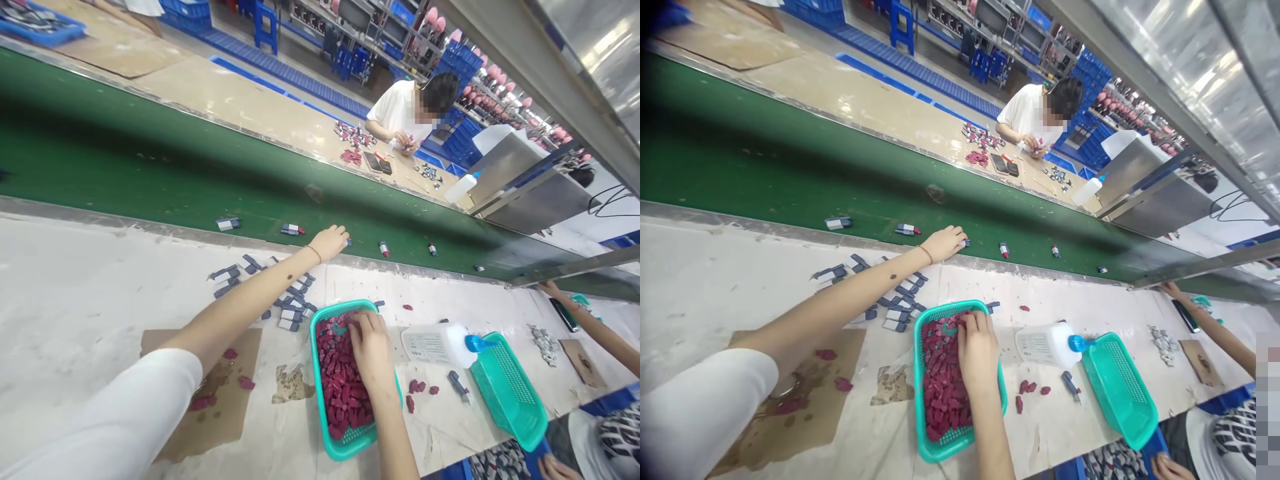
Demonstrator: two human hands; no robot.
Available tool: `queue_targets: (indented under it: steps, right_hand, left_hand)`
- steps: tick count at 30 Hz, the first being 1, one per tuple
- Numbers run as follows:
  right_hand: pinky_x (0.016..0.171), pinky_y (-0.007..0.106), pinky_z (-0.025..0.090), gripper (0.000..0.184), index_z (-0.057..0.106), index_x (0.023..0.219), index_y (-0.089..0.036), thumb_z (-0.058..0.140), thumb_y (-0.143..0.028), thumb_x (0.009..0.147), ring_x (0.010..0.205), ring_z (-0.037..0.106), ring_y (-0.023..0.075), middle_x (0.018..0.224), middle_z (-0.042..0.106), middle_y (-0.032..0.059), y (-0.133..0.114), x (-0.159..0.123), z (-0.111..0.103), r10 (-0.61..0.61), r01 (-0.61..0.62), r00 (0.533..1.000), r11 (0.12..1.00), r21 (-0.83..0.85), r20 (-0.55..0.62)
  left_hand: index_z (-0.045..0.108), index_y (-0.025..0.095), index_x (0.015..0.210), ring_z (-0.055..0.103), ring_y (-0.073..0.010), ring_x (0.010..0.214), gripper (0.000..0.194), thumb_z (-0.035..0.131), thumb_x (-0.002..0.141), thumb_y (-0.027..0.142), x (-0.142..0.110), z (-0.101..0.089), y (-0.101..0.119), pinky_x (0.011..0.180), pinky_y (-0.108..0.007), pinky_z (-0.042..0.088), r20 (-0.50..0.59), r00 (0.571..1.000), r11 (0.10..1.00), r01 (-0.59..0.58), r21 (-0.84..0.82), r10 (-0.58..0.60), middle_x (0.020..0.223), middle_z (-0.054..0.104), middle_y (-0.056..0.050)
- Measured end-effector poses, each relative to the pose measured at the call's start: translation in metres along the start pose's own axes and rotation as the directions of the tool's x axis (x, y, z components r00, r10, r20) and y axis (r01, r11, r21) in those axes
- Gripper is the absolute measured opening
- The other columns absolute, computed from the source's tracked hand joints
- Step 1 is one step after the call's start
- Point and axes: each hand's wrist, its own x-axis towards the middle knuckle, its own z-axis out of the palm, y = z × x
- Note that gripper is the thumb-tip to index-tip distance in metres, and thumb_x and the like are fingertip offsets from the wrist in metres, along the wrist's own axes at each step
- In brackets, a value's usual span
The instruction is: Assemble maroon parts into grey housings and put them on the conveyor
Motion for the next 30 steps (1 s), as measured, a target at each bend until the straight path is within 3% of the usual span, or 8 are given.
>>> queue_targets:
  steps: [2, 5, 8, 10, 15, 20, 25, 30]
  right_hand:
    - [0.073, 0.035, 0.051, 0.009, 0.064, 0.088, -0.020, 0.055, -0.022, 0.086, 0.081, 0.064, 0.0227, 0.085, 0.068, 0.0063, -0.003, -0.005, -0.006, 0.123, -0.115, 0.992, 0.928, 0.354, 0.001]
    - [0.070, 0.032, 0.053, 0.016, 0.064, 0.090, -0.020, 0.062, -0.034, 0.083, 0.074, 0.066, 0.0195, 0.081, 0.070, 0.0044, -0.015, -0.018, -0.010, 0.238, -0.244, 0.964, 0.623, 0.743, 0.117]
    - [0.065, 0.028, 0.054, 0.020, 0.066, 0.090, -0.021, 0.066, -0.039, 0.081, 0.067, 0.065, 0.0161, 0.076, 0.070, 0.0023, -0.034, -0.034, -0.004, 0.230, -0.296, 0.948, 0.389, 0.872, 0.220]
    - [0.058, 0.025, 0.051, 0.020, 0.070, 0.088, -0.021, 0.071, -0.039, 0.078, 0.059, 0.061, 0.0134, 0.069, 0.067, 0.0002, -0.048, -0.042, 0.005, 0.227, -0.316, 0.942, 0.349, 0.882, 0.248]
    - [0.055, 0.024, 0.051, 0.024, 0.077, 0.085, -0.020, 0.079, -0.039, 0.070, 0.059, 0.060, 0.0135, 0.070, 0.069, 0.0025, -0.085, -0.049, 0.039, 0.222, -0.397, 0.916, 0.390, 0.831, 0.333]
    - [0.066, 0.029, 0.054, 0.019, 0.077, 0.090, -0.022, 0.067, -0.036, 0.081, 0.068, 0.065, 0.0164, 0.082, 0.072, 0.0054, -0.118, -0.046, 0.077, 0.072, -0.279, 0.953, 0.593, 0.755, 0.296]
    - [0.068, 0.029, 0.057, 0.016, 0.072, 0.096, -0.021, 0.059, -0.022, 0.086, 0.075, 0.068, 0.0181, 0.093, 0.073, 0.0073, -0.142, -0.045, 0.100, -0.133, 0.003, 0.975, 0.807, 0.590, 0.177]
    - [0.076, 0.031, 0.057, 0.020, 0.070, 0.092, -0.021, 0.051, -0.016, 0.093, 0.083, 0.068, 0.0187, 0.086, 0.070, 0.0069, -0.149, -0.044, 0.112, -0.408, 0.314, 0.905, 0.831, 0.459, 0.121]
  left_hand:
    - [0.059, 0.014, 0.118, 0.060, -0.0258, 0.106, 0.030, 0.059, 0.091, 0.028, -0.001, 0.002, 0.007, 0.089, -0.046, 0.051, -0.008, 1.000, 0.998, 0.021, -0.063, -0.022, 0.121, 0.059, -0.012]
    - [0.060, 0.013, 0.112, 0.063, -0.0230, 0.099, 0.024, 0.053, 0.095, 0.027, -0.014, -0.006, 0.014, 0.085, -0.041, 0.053, -0.021, 0.998, 0.978, 0.057, -0.200, -0.062, 0.113, 0.063, -0.011]
    - [0.062, 0.011, 0.094, 0.066, -0.0205, 0.081, 0.030, 0.035, 0.097, 0.023, -0.049, -0.026, 0.013, 0.075, -0.034, 0.054, -0.020, 0.992, 0.926, 0.112, -0.361, -0.128, 0.088, 0.067, -0.010]
    - [0.060, 0.013, 0.086, 0.064, -0.0181, 0.066, 0.035, 0.030, 0.096, 0.028, -0.085, -0.044, 0.008, 0.062, -0.030, 0.054, 0.011, 0.986, 0.876, 0.151, -0.459, -0.164, 0.076, 0.066, -0.007]
    - [0.061, 0.014, 0.077, 0.064, -0.0178, 0.066, 0.036, 0.052, 0.084, 0.049, -0.198, -0.092, -0.013, 0.061, -0.028, 0.053, 0.144, 0.952, 0.660, 0.291, -0.693, -0.269, 0.074, 0.068, -0.006]
    - [0.066, 0.016, 0.080, 0.065, -0.0270, 0.092, 0.039, 0.078, 0.063, 0.049, -0.279, -0.115, -0.030, 0.079, -0.035, 0.050, 0.231, 0.809, 0.281, 0.432, -0.857, -0.540, 0.089, 0.075, -0.012]
    - [0.070, 0.017, 0.081, 0.063, -0.0275, 0.095, 0.037, 0.082, 0.059, 0.044, -0.309, -0.112, -0.037, 0.088, -0.037, 0.047, 0.184, 0.747, 0.156, 0.360, -0.920, -0.639, 0.089, 0.075, -0.009]
    - [0.068, 0.018, 0.100, 0.061, -0.0164, 0.073, 0.043, 0.082, 0.063, 0.034, -0.315, -0.109, -0.038, 0.072, -0.029, 0.047, 0.194, 0.761, 0.025, 0.266, -0.964, -0.619, 0.076, 0.068, -0.001]
